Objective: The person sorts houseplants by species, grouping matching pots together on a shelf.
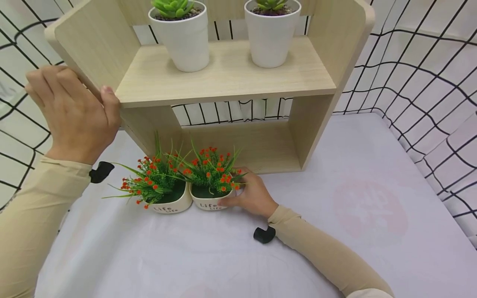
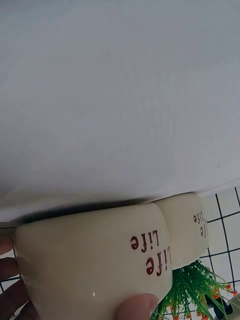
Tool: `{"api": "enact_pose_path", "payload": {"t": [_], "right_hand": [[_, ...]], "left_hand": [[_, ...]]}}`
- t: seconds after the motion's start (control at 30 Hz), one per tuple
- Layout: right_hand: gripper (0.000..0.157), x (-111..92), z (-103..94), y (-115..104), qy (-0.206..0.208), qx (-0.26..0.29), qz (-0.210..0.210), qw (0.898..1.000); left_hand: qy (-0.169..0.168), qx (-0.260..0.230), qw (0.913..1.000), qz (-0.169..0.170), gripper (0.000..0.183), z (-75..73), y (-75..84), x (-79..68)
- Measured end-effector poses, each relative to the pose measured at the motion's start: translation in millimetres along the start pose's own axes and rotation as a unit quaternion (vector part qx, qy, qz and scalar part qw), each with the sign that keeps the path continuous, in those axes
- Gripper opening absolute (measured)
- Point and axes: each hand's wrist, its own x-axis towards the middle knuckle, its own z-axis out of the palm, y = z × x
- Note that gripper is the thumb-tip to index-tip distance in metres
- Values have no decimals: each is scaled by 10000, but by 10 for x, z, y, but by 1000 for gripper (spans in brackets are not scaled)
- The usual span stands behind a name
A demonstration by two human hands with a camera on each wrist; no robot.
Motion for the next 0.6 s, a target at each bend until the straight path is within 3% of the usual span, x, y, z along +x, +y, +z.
{"api": "enact_pose_path", "payload": {"t": [0.27, 0.6], "right_hand": [[81, 8, -143, -40, 188, 75, -49, 9998], [71, 67, -400, -110, 444, 92, 332, 9984]], "left_hand": [[-50, 19, 10000, 28, 47, -11, -1, 8], [35, -59, 10000, 44, 45, -11, 11, -2]]}}
